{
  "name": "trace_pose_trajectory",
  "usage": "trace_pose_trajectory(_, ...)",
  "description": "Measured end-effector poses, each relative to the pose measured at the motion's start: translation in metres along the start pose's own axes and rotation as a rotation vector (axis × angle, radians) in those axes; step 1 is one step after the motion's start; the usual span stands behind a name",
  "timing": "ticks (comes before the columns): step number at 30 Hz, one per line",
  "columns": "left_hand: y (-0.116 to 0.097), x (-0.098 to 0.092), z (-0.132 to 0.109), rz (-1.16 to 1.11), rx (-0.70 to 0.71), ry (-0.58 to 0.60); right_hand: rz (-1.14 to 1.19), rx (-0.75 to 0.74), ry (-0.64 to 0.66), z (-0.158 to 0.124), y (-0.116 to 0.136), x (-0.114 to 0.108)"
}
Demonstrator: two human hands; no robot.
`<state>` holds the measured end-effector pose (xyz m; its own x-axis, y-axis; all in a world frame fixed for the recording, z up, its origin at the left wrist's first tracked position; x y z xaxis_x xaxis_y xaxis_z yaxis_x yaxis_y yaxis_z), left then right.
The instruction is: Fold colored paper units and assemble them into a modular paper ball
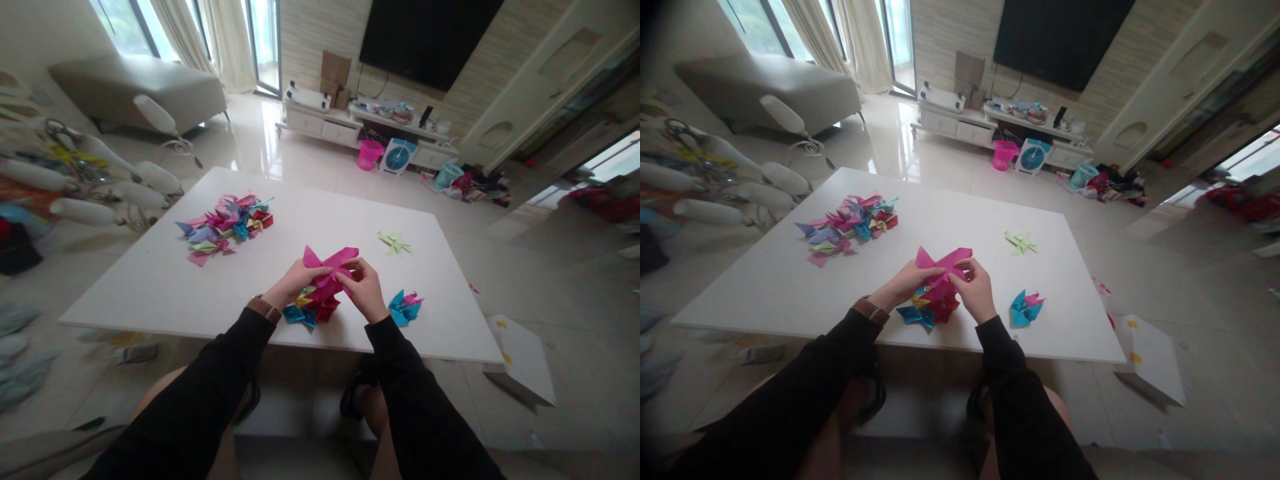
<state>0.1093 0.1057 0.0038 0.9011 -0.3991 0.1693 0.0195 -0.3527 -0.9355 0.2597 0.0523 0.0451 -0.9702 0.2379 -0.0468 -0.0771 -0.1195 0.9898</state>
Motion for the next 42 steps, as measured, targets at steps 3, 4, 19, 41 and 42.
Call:
trace_pose_trajectory(3,0.002,0.003,-0.002,0.031,-0.004,0.008,-0.049,-0.015,-0.004,-0.005,0.002,-0.001)
trace_pose_trajectory(4,0.004,0.003,-0.003,0.037,-0.008,0.013,-0.057,-0.018,-0.012,-0.006,0.002,-0.002)
trace_pose_trajectory(19,-0.004,-0.011,0.004,0.14,0.027,-0.009,-0.07,0.038,-0.01,0.009,-0.019,0.0)
trace_pose_trajectory(41,-0.003,-0.01,0.005,0.044,0.057,-0.148,0.086,0.053,-0.347,0.002,-0.028,-0.069)
trace_pose_trajectory(42,-0.005,-0.014,0.005,0.06,0.052,-0.178,0.089,0.032,-0.402,0.005,-0.029,-0.082)
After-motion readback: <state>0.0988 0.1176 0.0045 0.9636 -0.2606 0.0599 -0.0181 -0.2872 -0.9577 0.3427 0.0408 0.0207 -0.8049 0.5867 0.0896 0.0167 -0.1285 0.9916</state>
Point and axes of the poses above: each hand's wrist, its own z-axis towards the middle knuckle, its own x-axis out of the palm, y = z × x, the point moved 7 cm from there along z, towards the middle knuckle, and after that the axes turned 9 degrees about z, right-handed, at the moved point
